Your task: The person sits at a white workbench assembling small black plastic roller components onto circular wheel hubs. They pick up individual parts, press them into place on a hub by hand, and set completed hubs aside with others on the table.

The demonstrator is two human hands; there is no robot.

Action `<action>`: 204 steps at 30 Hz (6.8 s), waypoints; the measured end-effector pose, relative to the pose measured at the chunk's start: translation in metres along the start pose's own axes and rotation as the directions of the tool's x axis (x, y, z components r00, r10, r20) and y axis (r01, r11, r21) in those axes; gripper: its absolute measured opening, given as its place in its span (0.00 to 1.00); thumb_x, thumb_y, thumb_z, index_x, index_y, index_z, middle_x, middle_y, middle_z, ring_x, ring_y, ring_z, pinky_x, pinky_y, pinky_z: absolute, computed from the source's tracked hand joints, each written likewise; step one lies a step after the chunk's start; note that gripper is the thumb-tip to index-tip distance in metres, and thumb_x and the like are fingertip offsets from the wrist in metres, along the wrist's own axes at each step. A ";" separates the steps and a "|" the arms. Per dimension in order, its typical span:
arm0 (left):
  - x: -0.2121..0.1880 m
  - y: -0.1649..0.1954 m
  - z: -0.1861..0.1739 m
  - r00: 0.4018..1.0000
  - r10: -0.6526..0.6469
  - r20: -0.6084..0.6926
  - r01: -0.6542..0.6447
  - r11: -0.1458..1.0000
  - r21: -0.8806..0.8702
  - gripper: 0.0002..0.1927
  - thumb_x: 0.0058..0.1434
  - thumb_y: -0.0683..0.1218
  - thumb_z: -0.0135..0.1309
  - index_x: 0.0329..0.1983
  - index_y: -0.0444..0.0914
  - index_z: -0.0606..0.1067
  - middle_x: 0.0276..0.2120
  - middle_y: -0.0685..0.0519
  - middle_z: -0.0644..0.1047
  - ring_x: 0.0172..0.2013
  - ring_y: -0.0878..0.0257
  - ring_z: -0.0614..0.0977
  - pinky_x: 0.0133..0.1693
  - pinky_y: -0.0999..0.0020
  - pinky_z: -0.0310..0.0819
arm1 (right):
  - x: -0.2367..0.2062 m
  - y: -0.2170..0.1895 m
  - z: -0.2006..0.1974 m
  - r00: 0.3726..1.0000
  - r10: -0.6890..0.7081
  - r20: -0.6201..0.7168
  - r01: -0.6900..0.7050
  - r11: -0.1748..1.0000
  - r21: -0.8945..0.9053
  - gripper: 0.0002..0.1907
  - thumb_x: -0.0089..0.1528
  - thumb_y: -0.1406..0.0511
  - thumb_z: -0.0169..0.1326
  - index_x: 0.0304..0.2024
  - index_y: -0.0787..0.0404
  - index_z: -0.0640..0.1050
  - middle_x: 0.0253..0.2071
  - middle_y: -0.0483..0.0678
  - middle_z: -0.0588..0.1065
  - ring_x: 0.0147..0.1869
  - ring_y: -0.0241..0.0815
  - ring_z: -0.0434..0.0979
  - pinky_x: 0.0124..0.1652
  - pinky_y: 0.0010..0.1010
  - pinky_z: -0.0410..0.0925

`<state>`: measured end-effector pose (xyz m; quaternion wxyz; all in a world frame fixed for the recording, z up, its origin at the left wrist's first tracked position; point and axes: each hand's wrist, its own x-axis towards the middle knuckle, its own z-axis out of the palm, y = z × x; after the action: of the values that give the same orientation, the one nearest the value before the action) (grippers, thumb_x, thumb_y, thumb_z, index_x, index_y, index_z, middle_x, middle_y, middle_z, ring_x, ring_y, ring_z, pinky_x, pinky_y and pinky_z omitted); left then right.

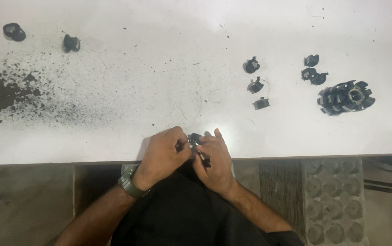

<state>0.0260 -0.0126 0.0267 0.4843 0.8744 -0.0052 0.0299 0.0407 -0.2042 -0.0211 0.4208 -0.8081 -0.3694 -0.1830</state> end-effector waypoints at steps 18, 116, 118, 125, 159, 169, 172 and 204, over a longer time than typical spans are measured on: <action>0.009 0.006 -0.006 0.995 -0.014 0.095 0.005 0.996 0.087 0.06 0.61 0.46 0.57 0.33 0.40 0.75 0.30 0.54 0.79 0.28 0.63 0.79 0.30 0.66 0.74 | 0.019 0.019 -0.022 1.000 0.019 0.016 -0.014 0.968 -0.249 0.16 0.56 0.75 0.63 0.45 0.62 0.74 0.43 0.53 0.77 0.53 0.50 0.78 0.72 0.58 0.56; -0.019 -0.010 0.007 0.860 0.482 -0.167 -0.393 0.836 0.383 0.07 0.59 0.43 0.64 0.40 0.41 0.81 0.53 0.51 0.77 0.57 0.56 0.76 0.62 0.49 0.64 | 0.011 -0.013 -0.012 0.992 0.108 0.065 -0.109 0.994 0.002 0.13 0.54 0.73 0.62 0.40 0.60 0.76 0.40 0.49 0.76 0.53 0.48 0.79 0.74 0.61 0.52; -0.019 -0.009 0.007 0.904 0.390 -0.177 -0.311 0.882 0.355 0.06 0.58 0.43 0.65 0.38 0.41 0.81 0.49 0.53 0.78 0.54 0.57 0.77 0.61 0.49 0.64 | 0.010 -0.013 -0.012 0.992 0.117 0.055 -0.118 0.993 0.003 0.13 0.53 0.74 0.62 0.39 0.60 0.76 0.40 0.49 0.77 0.53 0.48 0.79 0.74 0.62 0.51; -0.019 -0.009 0.008 0.915 0.367 -0.165 -0.307 0.902 0.302 0.06 0.56 0.41 0.63 0.36 0.41 0.79 0.45 0.55 0.80 0.55 0.58 0.78 0.62 0.49 0.62 | -0.001 -0.003 -0.007 1.000 -0.015 0.005 0.015 1.000 0.004 0.18 0.54 0.76 0.62 0.44 0.59 0.73 0.40 0.49 0.77 0.60 0.50 0.79 0.74 0.62 0.48; -0.018 -0.012 0.001 0.917 0.365 -0.162 -0.298 0.895 0.330 0.14 0.60 0.42 0.61 0.48 0.38 0.77 0.36 0.53 0.77 0.43 0.56 0.78 0.59 0.49 0.68 | 0.023 -0.002 -0.024 0.991 0.082 0.104 -0.058 0.975 -0.214 0.18 0.55 0.66 0.66 0.48 0.60 0.78 0.47 0.51 0.74 0.63 0.53 0.70 0.71 0.65 0.45; -0.013 0.002 -0.013 0.894 0.409 -0.185 -0.354 0.896 0.269 0.06 0.56 0.39 0.61 0.37 0.39 0.78 0.41 0.52 0.77 0.44 0.55 0.78 0.47 0.58 0.71 | 0.033 -0.002 -0.016 0.976 0.097 0.195 -0.038 0.958 -0.283 0.22 0.53 0.62 0.70 0.47 0.61 0.80 0.45 0.49 0.70 0.62 0.51 0.69 0.72 0.68 0.46; -0.011 0.000 -0.016 0.904 0.416 -0.094 -0.360 0.862 0.357 0.08 0.53 0.40 0.62 0.36 0.39 0.78 0.42 0.51 0.77 0.45 0.55 0.78 0.47 0.57 0.71 | 0.033 -0.001 -0.016 0.974 0.117 0.193 -0.066 0.965 -0.253 0.21 0.52 0.62 0.71 0.45 0.61 0.80 0.45 0.49 0.71 0.62 0.50 0.69 0.72 0.68 0.46; -0.009 -0.003 0.005 0.998 0.065 0.002 -0.065 0.998 -0.011 0.08 0.57 0.40 0.59 0.28 0.38 0.71 0.23 0.53 0.76 0.24 0.63 0.78 0.26 0.64 0.72 | -0.002 -0.002 -0.009 0.999 -0.023 0.035 0.019 0.996 0.090 0.17 0.56 0.76 0.61 0.45 0.61 0.73 0.42 0.52 0.76 0.55 0.52 0.80 0.73 0.60 0.56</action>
<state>0.0168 -0.0148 0.0208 0.4878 0.8711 -0.0342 0.0446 0.0381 -0.2116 -0.0166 0.4479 -0.7877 -0.3932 -0.1561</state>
